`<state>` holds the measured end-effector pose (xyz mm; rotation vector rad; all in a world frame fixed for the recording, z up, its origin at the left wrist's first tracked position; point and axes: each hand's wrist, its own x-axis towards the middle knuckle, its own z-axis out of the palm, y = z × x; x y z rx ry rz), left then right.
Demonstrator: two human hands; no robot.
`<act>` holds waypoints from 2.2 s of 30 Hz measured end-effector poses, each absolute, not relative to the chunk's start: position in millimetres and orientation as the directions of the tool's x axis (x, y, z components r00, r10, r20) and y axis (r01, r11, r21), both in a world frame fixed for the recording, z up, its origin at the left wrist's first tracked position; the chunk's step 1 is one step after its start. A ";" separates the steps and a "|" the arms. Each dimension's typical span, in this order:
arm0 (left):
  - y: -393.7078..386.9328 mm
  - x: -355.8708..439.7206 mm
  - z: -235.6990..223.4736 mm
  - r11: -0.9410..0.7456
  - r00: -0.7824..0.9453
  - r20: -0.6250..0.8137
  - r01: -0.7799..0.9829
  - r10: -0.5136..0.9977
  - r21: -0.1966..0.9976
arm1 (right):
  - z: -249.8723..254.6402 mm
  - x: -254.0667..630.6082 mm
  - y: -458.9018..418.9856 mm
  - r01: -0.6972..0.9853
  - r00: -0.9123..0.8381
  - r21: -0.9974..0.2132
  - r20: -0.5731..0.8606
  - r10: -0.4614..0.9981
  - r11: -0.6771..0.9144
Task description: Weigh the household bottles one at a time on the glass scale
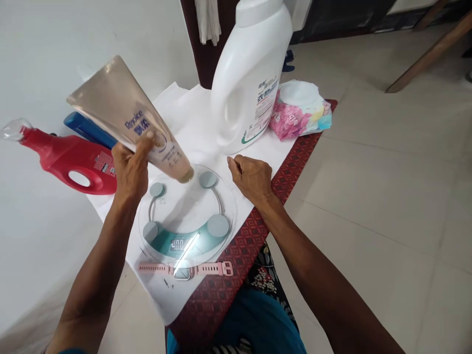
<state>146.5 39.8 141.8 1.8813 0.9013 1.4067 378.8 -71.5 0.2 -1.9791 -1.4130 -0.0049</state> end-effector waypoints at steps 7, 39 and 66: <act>-32.9 101.3 110.4 -0.464 0.148 0.440 0.261 0.886 0.847 | -1.0 376.1 -71.1 0.855 0.395 -0.478 0.351 0.849 -0.200; 22.4 -12.1 11.1 -0.190 -0.171 0.239 0.259 0.956 0.947 | -3.8 374.8 -71.4 0.863 0.376 -0.429 0.191 0.907 -0.267; 5.2 130.4 117.9 -0.445 0.038 0.478 0.437 0.877 0.782 | 36.2 372.8 -76.7 0.893 0.243 -0.397 0.028 0.970 -0.212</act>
